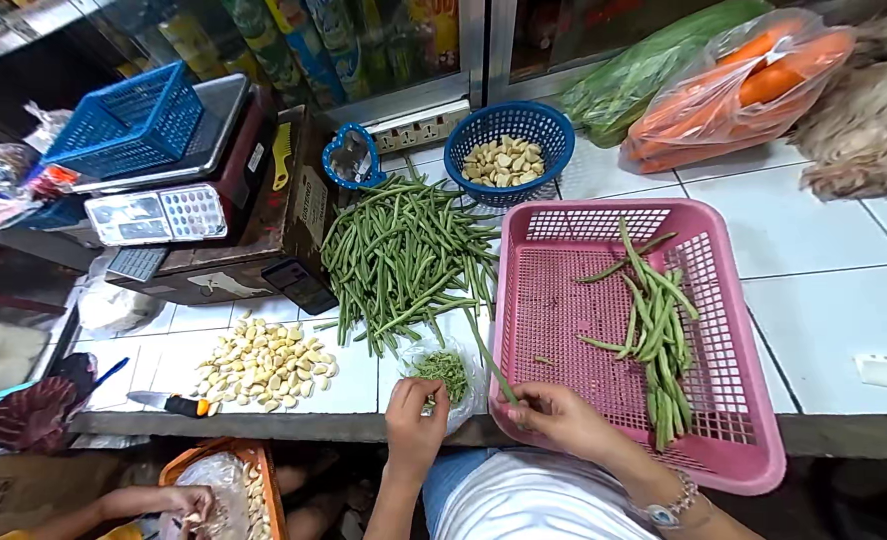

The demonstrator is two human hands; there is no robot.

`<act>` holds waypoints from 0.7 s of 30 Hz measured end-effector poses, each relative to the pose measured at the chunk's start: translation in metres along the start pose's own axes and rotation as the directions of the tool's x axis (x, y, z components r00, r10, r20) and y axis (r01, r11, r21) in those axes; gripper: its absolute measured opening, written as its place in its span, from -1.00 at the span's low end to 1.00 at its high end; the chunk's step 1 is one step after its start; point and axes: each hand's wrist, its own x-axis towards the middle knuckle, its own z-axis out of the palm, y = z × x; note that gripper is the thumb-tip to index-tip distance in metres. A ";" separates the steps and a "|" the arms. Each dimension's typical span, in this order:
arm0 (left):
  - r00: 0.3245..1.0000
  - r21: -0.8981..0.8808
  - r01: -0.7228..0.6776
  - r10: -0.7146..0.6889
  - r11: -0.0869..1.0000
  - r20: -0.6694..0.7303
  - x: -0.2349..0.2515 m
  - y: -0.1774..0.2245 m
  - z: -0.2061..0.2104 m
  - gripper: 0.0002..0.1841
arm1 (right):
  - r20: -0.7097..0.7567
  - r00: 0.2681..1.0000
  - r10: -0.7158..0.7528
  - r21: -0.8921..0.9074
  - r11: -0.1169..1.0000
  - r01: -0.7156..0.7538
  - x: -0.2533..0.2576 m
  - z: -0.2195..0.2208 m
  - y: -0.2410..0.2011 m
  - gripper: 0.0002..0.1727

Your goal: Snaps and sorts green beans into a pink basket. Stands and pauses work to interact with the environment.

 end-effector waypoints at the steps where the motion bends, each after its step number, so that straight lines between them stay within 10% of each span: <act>1: 0.994 0.044 0.067 -0.070 0.997 0.080 -0.001 0.003 0.000 -0.84 | -0.023 1.000 -0.002 -0.045 0.999 0.001 0.000 -0.001 -0.001 -0.76; 6: 0.938 -0.007 -0.223 0.217 0.975 0.269 -0.004 0.017 0.006 -0.71 | 0.192 0.977 -0.094 -0.126 0.985 0.120 -0.005 -0.007 -0.002 -0.73; 11: 0.722 0.040 -0.680 0.658 0.732 0.214 0.042 0.006 0.004 -0.81 | 0.152 0.937 -0.315 0.175 0.941 0.288 -0.005 -0.024 -0.002 -0.72; 13: 0.766 0.114 -0.638 0.613 0.761 0.192 0.073 -0.003 0.000 -0.82 | -0.023 0.972 -0.232 -0.069 0.971 0.230 0.002 -0.050 -0.012 -0.71; 16: 0.947 0.283 -0.267 0.195 0.921 0.256 0.111 -0.024 0.007 -0.60 | -0.179 0.972 0.153 -0.488 0.844 -0.223 0.043 -0.103 -0.007 -0.61; 18: 0.911 0.340 -0.066 -0.082 0.938 0.404 0.121 -0.019 0.015 -0.46 | -0.209 0.925 0.318 -0.664 0.648 -0.373 0.067 -0.129 0.020 -0.53; 21: 0.790 0.235 -0.135 -0.038 0.963 0.612 0.099 0.004 0.031 -0.64 | -0.162 0.918 0.361 -0.794 0.505 -0.339 0.069 -0.137 0.049 -0.56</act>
